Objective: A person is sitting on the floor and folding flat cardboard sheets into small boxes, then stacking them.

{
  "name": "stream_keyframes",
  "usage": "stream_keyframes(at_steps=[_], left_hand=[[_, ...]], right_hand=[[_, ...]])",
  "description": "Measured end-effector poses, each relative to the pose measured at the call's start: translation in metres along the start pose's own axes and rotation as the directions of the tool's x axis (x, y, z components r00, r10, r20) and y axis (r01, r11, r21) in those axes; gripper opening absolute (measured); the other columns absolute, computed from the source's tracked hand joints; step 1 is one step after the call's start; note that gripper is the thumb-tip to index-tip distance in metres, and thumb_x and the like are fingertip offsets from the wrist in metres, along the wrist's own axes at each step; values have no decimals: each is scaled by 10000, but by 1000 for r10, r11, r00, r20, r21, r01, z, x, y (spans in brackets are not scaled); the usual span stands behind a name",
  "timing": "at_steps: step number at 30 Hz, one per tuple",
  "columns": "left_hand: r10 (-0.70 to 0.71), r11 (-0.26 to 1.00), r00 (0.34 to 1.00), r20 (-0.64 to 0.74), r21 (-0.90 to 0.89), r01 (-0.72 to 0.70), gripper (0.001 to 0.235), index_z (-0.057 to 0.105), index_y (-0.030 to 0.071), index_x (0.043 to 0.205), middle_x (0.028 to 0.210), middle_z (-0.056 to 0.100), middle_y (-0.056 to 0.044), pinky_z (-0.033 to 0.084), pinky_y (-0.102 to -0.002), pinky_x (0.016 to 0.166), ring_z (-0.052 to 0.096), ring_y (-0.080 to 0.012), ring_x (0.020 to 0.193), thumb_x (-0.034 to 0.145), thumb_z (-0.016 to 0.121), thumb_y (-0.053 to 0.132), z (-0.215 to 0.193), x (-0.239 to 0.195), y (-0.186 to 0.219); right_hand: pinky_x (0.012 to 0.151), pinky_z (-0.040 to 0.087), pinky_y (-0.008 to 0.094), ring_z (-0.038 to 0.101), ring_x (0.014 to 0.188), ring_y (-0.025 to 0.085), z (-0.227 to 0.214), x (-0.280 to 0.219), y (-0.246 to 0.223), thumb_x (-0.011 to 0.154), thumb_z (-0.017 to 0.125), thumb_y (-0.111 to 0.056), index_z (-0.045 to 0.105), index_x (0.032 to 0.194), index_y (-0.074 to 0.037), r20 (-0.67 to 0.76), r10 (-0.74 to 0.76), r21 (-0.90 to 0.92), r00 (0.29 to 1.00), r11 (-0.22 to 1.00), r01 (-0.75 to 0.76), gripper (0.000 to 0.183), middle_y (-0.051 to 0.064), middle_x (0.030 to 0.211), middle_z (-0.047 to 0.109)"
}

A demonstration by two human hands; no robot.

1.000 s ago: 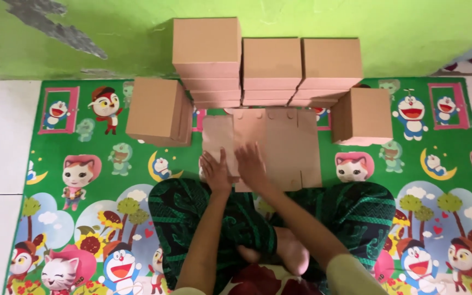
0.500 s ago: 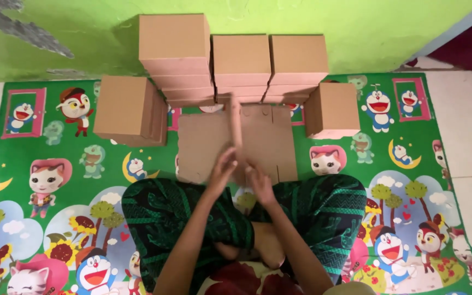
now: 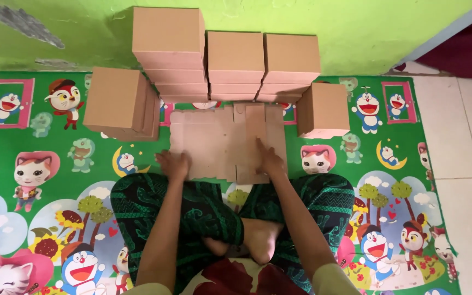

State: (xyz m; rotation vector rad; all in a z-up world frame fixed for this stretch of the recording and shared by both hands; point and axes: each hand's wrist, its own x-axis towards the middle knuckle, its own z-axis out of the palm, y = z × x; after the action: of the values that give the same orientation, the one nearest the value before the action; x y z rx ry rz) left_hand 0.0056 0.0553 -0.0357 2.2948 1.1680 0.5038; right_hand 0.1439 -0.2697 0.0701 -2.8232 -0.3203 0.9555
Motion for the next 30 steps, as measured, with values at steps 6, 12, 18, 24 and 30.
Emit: stream_keyframes(at_steps=[6, 12, 18, 24, 30], left_hand=[[-58, 998, 975, 215, -25, 65, 1141, 119, -70, 1618, 1655, 57, -383, 136, -614, 1252, 64, -514, 1555, 823, 707, 498, -29, -37, 53], [23, 998, 797, 604, 30, -51, 952, 15, 76, 1664, 1728, -1, -180, 20, -541, 1261, 25, -339, 1598, 987, 434, 597, -55, -73, 90], [58, 939, 877, 478, 272, -211, 819, 103, 161, 1676, 1737, 122, -89, 173, -528, 1216, 167, -318, 1565, 1046, 366, 613, -10, -27, 100], [78, 739, 859, 505, 549, -390, 687, 156, 394, 1644, 1716, 124, 41, 228, -536, 1108, 243, -323, 1479, 1040, 167, 722, 78, 90, 86], [160, 882, 853, 496, 317, -349, 596, 328, 225, 1622, 1697, 261, -101, 371, -581, 1116, 308, -474, 1488, 1066, 389, 432, 27, 66, 126]], right_hand=[[923, 476, 669, 634, 1200, 514, -16, 8, -16, 532, 1029, -134, 17, 1643, -456, 36, 24, -35, 999, 999, -22, 1537, 297, 1347, 612], [1000, 436, 683, 600, 1267, 500, -36, -12, -22, 618, 989, -115, -10, 1651, -420, 81, 12, 28, 997, 999, -15, 1469, 300, 1372, 600], [979, 444, 695, 591, 1265, 518, -23, 0, -27, 616, 995, -119, -40, 1660, -367, 93, 38, 14, 995, 999, -40, 1490, 316, 1377, 583], [992, 462, 653, 600, 1255, 509, -45, -21, -45, 628, 989, -80, -66, 1657, -346, 113, 45, 15, 993, 999, -47, 1497, 313, 1350, 589], [970, 469, 664, 612, 1231, 516, -37, -12, -41, 608, 1002, -81, -92, 1652, -359, 117, 80, 5, 990, 997, -81, 1538, 318, 1332, 596]])
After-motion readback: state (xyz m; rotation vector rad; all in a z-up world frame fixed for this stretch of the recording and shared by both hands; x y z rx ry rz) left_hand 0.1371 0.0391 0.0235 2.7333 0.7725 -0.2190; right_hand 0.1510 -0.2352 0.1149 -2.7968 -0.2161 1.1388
